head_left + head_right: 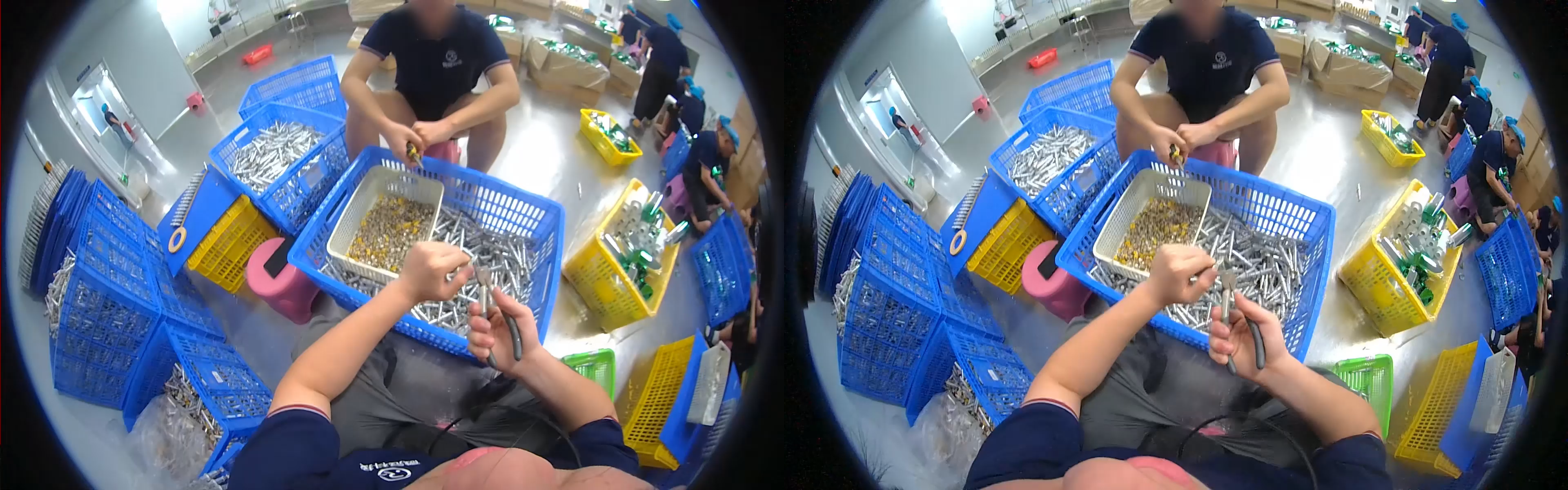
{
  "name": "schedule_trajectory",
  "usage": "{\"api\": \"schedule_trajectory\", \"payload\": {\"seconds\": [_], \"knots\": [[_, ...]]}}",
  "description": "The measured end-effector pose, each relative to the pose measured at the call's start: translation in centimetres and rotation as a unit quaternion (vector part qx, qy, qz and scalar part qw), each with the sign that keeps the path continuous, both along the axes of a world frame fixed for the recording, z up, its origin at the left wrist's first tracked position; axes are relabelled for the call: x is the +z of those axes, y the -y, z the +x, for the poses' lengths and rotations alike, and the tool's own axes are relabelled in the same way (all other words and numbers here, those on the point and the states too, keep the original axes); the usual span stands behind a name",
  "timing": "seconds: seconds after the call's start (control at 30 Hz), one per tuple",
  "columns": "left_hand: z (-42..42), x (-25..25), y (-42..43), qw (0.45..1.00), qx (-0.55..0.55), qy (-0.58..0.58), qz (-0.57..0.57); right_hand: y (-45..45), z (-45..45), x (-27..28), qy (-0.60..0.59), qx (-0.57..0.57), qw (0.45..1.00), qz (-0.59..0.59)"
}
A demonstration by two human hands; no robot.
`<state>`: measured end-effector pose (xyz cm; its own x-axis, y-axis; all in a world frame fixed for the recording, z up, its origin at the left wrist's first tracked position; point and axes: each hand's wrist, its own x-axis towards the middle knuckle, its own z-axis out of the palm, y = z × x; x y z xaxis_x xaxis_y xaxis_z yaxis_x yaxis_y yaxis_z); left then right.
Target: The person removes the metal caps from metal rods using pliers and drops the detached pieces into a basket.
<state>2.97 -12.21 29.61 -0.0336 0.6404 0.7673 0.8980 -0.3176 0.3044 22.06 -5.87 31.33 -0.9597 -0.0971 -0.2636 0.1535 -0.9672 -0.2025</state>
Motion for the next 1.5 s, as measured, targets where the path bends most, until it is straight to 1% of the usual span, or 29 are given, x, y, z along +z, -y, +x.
{"api": "schedule_trajectory", "payload": {"seconds": [0.1, 0.17, 0.23, 0.3, 0.33, 0.37, 0.47, 0.5, 0.57, 0.6, 0.63, 0.7, 0.73, 0.77, 0.83, 0.87, 0.9, 0.97, 1.0, 1.03, 1.1, 1.13, 1.17, 1.2, 1.23, 1.3, 1.37, 1.43, 1.5], "knots": [[0.2, 0.4, 0.4, 0.999, 0.041, -0.008, 0.020, -0.1, 0.0, 0.5, -0.013, 0.008, 1.000, 0.003], [0.5, 0.7, 0.1, 0.997, 0.046, 0.013, 0.061, 0.0, -0.3, 0.4, -0.008, 0.005, 0.998, 0.061], [1.0, 0.4, 0.2, 0.997, 0.065, 0.045, 0.016, -0.9, -0.8, 0.1, -0.014, 0.002, 0.997, 0.076], [1.7, -0.5, -0.2, 0.969, 0.079, 0.214, -0.097, -1.6, -1.0, 0.0, 0.032, 0.005, 0.980, 0.198], [1.6, -0.8, -0.2, 0.956, 0.042, 0.266, -0.117, -1.5, -1.1, 0.1, 0.064, 0.005, 0.962, 0.264], [1.3, -1.1, 0.0, 0.956, 0.044, 0.266, -0.119, -1.5, -1.1, 0.0, 0.063, 0.006, 0.963, 0.263], [0.5, -0.3, 0.7, 0.847, -0.103, 0.448, -0.268, -1.7, -0.5, 0.1, 0.045, 0.015, 0.967, 0.252], [0.2, -0.1, 0.9, 0.847, -0.104, 0.448, -0.266, -1.6, -0.4, 0.6, 0.045, 0.015, 0.966, 0.253], [0.2, 0.1, 1.2, 0.825, -0.195, 0.472, -0.242, -1.6, -0.1, 1.0, 0.023, 0.050, 0.963, 0.263], [0.7, 0.9, 1.5, 0.797, -0.194, 0.515, -0.247, -1.5, 0.0, 0.8, 0.027, 0.048, 0.964, 0.261], [0.7, 1.5, 1.7, 0.795, -0.196, 0.518, -0.248, -1.4, 0.1, 0.6, 0.004, 0.032, 0.963, 0.267], [0.0, 2.2, 2.1, 0.713, -0.243, 0.523, -0.398, -1.0, 0.0, 0.2, -0.043, 0.004, 0.960, 0.276], [0.3, 1.8, 2.1, 0.752, -0.222, 0.492, -0.379, -0.2, 0.0, 0.8, -0.040, -0.023, 0.971, 0.236], [0.6, 1.8, 2.0, 0.750, -0.222, 0.494, -0.380, 0.0, 0.1, 1.1, -0.038, -0.022, 0.971, 0.233], [1.3, 3.4, 2.2, 0.902, -0.132, 0.304, -0.275, 0.4, 0.1, 1.3, -0.049, -0.037, 0.984, 0.164], [1.2, 4.3, 2.3, 0.913, -0.075, 0.252, -0.313, 0.4, 0.1, 1.5, -0.018, -0.040, 0.988, 0.146], [1.3, 4.4, 2.2, 0.912, -0.073, 0.256, -0.314, 0.2, 0.1, 1.5, -0.014, -0.037, 0.989, 0.145], [1.5, 4.4, 1.9, 0.938, 0.037, 0.153, -0.308, -0.2, -0.1, 1.2, 0.016, -0.049, 0.993, 0.110], [2.0, 5.0, 2.0, 0.933, 0.100, 0.111, -0.326, -0.5, -0.2, 1.3, 0.036, -0.040, 0.989, 0.137], [2.3, 5.1, 2.0, 0.932, 0.101, 0.111, -0.330, -0.5, -0.3, 1.5, 0.036, -0.039, 0.990, 0.133], [2.9, 5.1, 2.2, 0.927, 0.180, 0.045, -0.325, -0.4, -0.5, 1.9, 0.062, -0.043, 0.973, 0.218], [2.6, 4.3, 2.2, 0.880, 0.180, -0.032, -0.438, -1.6, -0.4, 1.9, 0.014, -0.169, 0.888, 0.427], [1.6, 1.3, 2.3, 0.877, 0.177, -0.029, -0.446, -3.0, -0.2, 2.0, -0.032, -0.283, 0.742, 0.607], [0.6, -3.4, 2.3, 0.854, 0.093, -0.109, -0.501, -4.1, 0.1, 3.6, -0.101, -0.335, 0.819, 0.454], [1.5, -6.5, 2.4, 0.822, 0.001, -0.175, -0.542, -5.3, 0.7, 5.5, -0.156, -0.375, 0.866, 0.293], [1.4, -5.9, 0.7, 0.886, 0.043, -0.125, -0.444, -6.8, 0.2, 3.5, -0.069, -0.396, 0.850, 0.339], [1.4, -3.2, -0.1, 0.920, 0.134, 0.063, -0.362, -7.0, -0.2, 0.5, 0.013, -0.308, 0.852, 0.423], [1.0, -1.6, 0.9, 0.902, 0.084, 0.278, -0.320, -5.4, -1.5, -0.1, 0.064, -0.273, 0.717, 0.638], [1.4, -1.0, 1.9, 0.885, 0.025, 0.396, -0.244, -4.3, -1.6, -0.5, 0.069, -0.195, 0.668, 0.714]]}}
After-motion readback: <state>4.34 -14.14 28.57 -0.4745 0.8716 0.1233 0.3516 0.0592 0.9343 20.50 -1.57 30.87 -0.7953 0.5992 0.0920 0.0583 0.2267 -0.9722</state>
